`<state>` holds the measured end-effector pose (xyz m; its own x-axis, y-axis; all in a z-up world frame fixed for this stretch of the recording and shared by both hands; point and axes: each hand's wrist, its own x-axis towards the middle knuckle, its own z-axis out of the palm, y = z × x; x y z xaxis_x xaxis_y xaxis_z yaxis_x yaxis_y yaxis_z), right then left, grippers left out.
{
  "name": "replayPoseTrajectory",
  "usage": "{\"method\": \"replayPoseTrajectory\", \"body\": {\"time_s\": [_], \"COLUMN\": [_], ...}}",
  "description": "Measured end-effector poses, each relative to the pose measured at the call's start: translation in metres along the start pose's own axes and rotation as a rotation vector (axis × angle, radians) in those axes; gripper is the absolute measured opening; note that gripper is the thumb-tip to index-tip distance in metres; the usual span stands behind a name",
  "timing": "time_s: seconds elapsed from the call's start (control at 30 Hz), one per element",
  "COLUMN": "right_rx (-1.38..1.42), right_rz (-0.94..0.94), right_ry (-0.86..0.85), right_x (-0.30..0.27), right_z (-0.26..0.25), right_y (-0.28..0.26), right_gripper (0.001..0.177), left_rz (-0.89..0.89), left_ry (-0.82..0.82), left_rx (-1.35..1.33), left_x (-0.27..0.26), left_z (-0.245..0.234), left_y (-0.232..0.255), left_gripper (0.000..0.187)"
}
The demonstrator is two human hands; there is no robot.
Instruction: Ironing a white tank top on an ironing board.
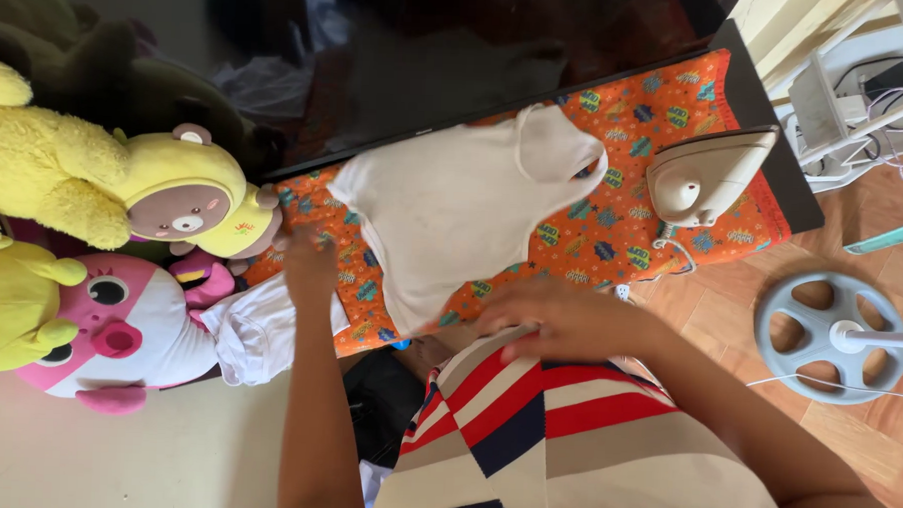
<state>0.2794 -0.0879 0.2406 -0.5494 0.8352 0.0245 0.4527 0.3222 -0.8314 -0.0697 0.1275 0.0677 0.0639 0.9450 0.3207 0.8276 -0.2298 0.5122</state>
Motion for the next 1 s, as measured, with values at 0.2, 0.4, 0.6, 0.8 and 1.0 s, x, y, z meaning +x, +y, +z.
{"method": "replayPoseTrajectory", "body": {"time_s": [0.2,0.4,0.6,0.8,1.0], "right_rx": [0.045,-0.085,-0.233,0.124,0.448], "right_rz": [0.665,0.616,0.855,0.58,0.429], "right_ry": [0.272,0.612,0.309,0.701,0.91], "right_x": [-0.018,-0.02,0.03,0.033,0.049], "right_z": [0.003,0.027,0.046,0.105,0.051], "right_y": [0.123,0.259,0.204,0.267,0.249], "right_gripper": [0.04,0.042,0.044,0.032,0.02], "left_rz": [-0.448,-0.52,-0.729,-1.097,-0.476], "left_ry": [-0.453,-0.583,-0.406,-0.317,-0.267], "left_rx": [0.011,0.069,-0.804,-1.386,-0.399], "left_x": [-0.08,-0.124,-0.141,-0.132,-0.096], "left_z": [0.047,0.063,0.086,0.045,0.058], "left_y": [-0.033,-0.013,-0.044,-0.014,-0.056], "left_gripper": [0.029,0.044,0.025,0.009,0.01]}}
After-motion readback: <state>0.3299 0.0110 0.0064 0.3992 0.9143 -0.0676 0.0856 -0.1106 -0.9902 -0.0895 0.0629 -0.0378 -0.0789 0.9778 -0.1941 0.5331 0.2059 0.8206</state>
